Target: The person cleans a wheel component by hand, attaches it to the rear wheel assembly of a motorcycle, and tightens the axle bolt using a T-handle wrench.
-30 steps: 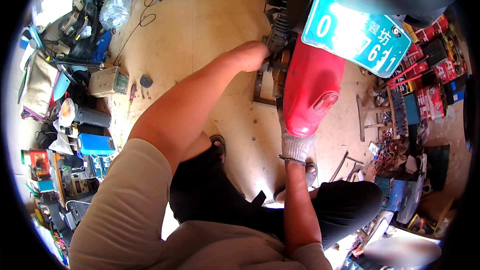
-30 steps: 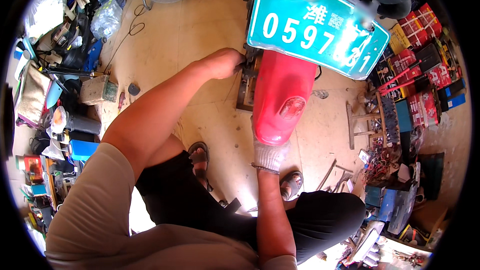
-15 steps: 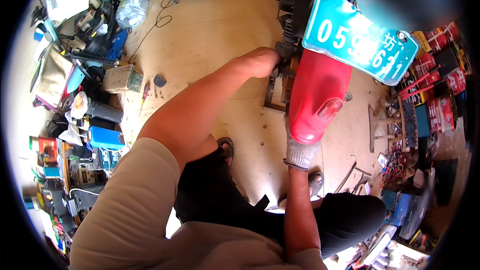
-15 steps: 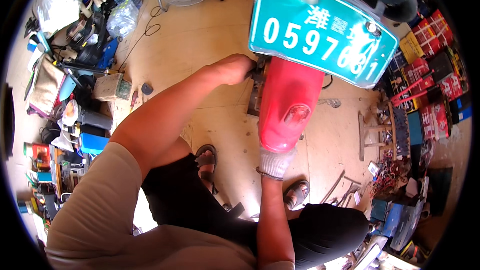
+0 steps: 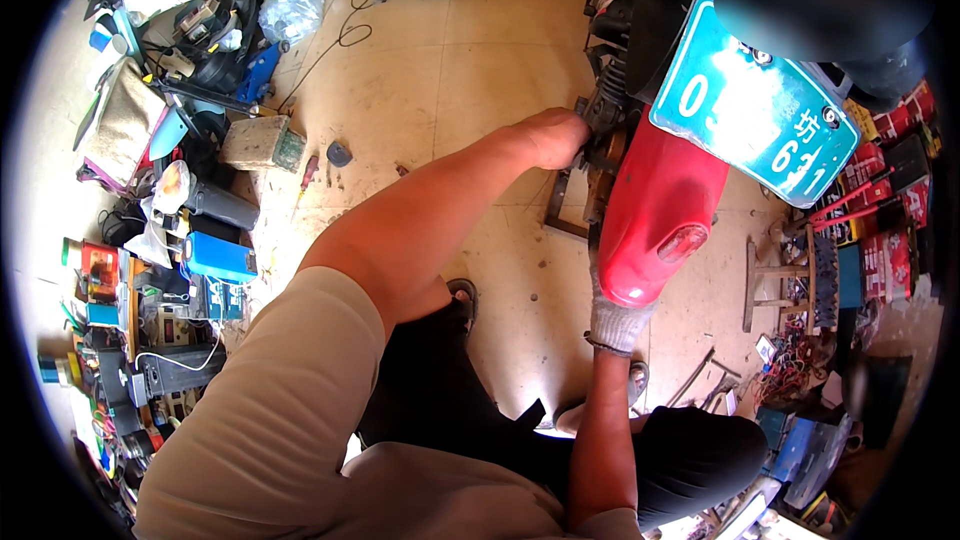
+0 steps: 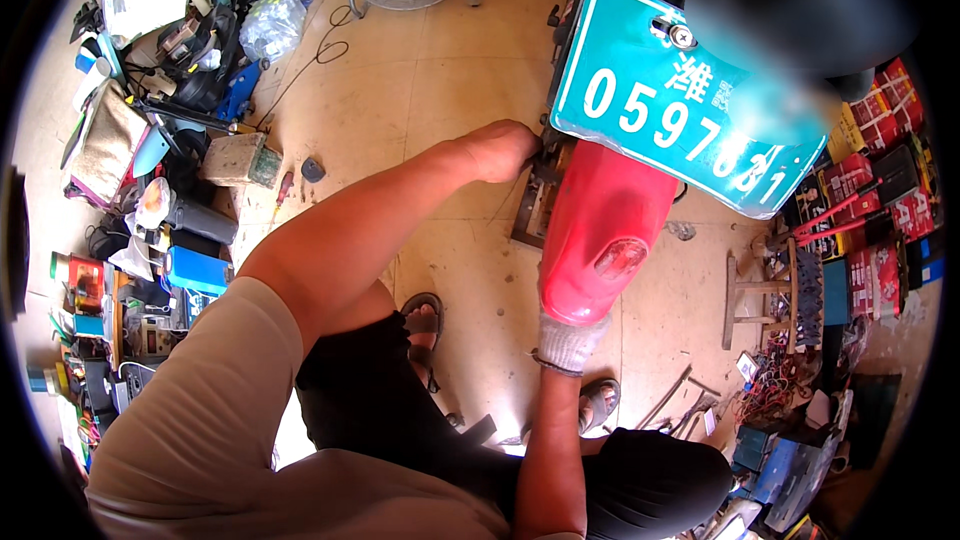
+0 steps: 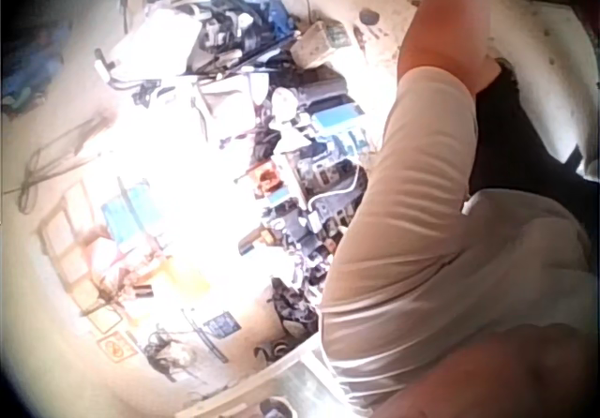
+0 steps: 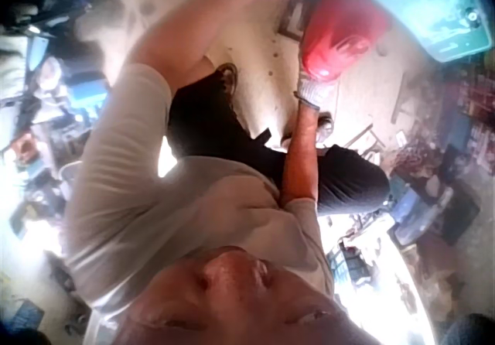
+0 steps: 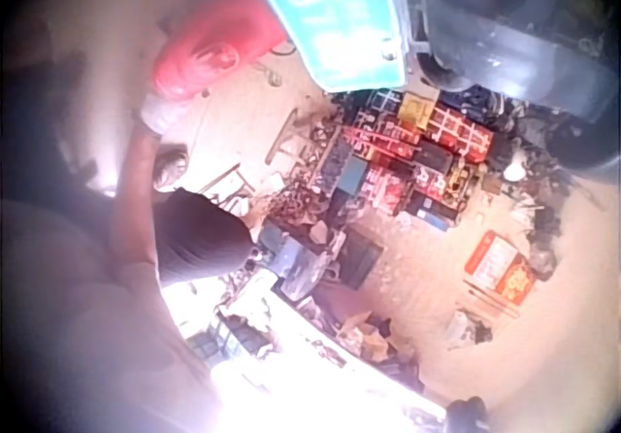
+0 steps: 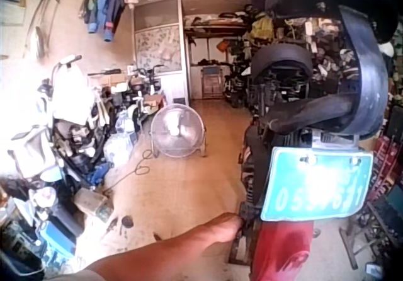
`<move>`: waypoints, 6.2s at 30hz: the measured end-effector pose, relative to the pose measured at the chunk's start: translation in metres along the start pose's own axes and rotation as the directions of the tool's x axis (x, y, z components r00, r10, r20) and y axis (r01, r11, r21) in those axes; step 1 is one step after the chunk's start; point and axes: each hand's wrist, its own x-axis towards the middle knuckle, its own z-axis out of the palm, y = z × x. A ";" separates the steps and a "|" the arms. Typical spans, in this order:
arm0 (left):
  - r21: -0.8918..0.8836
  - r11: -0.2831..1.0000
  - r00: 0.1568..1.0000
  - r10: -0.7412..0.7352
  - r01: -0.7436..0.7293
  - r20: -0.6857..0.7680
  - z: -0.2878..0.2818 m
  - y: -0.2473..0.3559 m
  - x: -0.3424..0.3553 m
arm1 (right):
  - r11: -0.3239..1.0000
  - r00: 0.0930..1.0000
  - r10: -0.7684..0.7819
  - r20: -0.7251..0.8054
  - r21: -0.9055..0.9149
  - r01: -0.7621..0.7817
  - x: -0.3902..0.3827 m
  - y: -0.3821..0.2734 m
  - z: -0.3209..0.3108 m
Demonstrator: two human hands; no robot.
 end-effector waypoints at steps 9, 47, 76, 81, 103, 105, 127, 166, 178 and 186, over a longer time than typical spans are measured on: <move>-0.009 0.999 0.999 0.035 -0.036 -0.025 0.005 -0.003 -0.001 | 0.986 0.985 0.165 0.042 -0.030 -0.164 -0.016 0.029 -0.009; -0.444 0.889 0.993 0.095 -0.115 -0.067 0.008 0.017 0.003 | 0.959 0.968 0.241 -0.071 0.172 -0.226 0.008 -0.016 -0.034; -0.351 0.932 0.994 0.058 -0.089 -0.096 0.016 -0.001 0.005 | 0.969 0.968 0.238 -0.077 0.091 -0.231 0.007 -0.021 -0.036; -0.382 0.919 0.993 0.068 -0.099 -0.095 0.022 -0.013 0.004 | 0.967 0.968 0.250 -0.007 0.059 -0.249 0.009 -0.033 -0.045; -0.080 0.994 0.979 -0.088 0.074 -0.182 -0.036 -0.020 -0.036 | 0.965 0.638 0.239 0.732 -0.106 -0.240 -0.034 -0.248 -0.111; -0.106 0.992 0.976 -0.095 0.075 -0.196 -0.040 -0.027 -0.044 | 0.975 0.689 -0.223 0.689 0.162 0.154 -0.033 -0.274 -0.103; -0.094 0.993 0.991 0.063 -0.075 -0.121 0.000 -0.019 -0.016 | 0.986 0.304 -0.163 0.939 0.164 0.022 -0.001 -0.371 -0.062; -0.162 0.987 1.000 -0.010 0.007 -0.016 -0.016 -0.004 -0.006 | 0.948 0.962 0.087 0.259 -0.319 0.000 0.002 0.033 -0.026; -0.047 0.997 0.995 0.062 -0.066 -0.084 -0.007 -0.007 0.006 | 0.950 0.963 0.087 0.254 -0.311 -0.004 0.004 0.032 -0.022; -0.047 0.995 0.995 0.080 -0.083 -0.068 0.005 -0.010 0.014 | 0.951 0.965 0.087 0.249 -0.309 -0.006 0.004 0.027 -0.020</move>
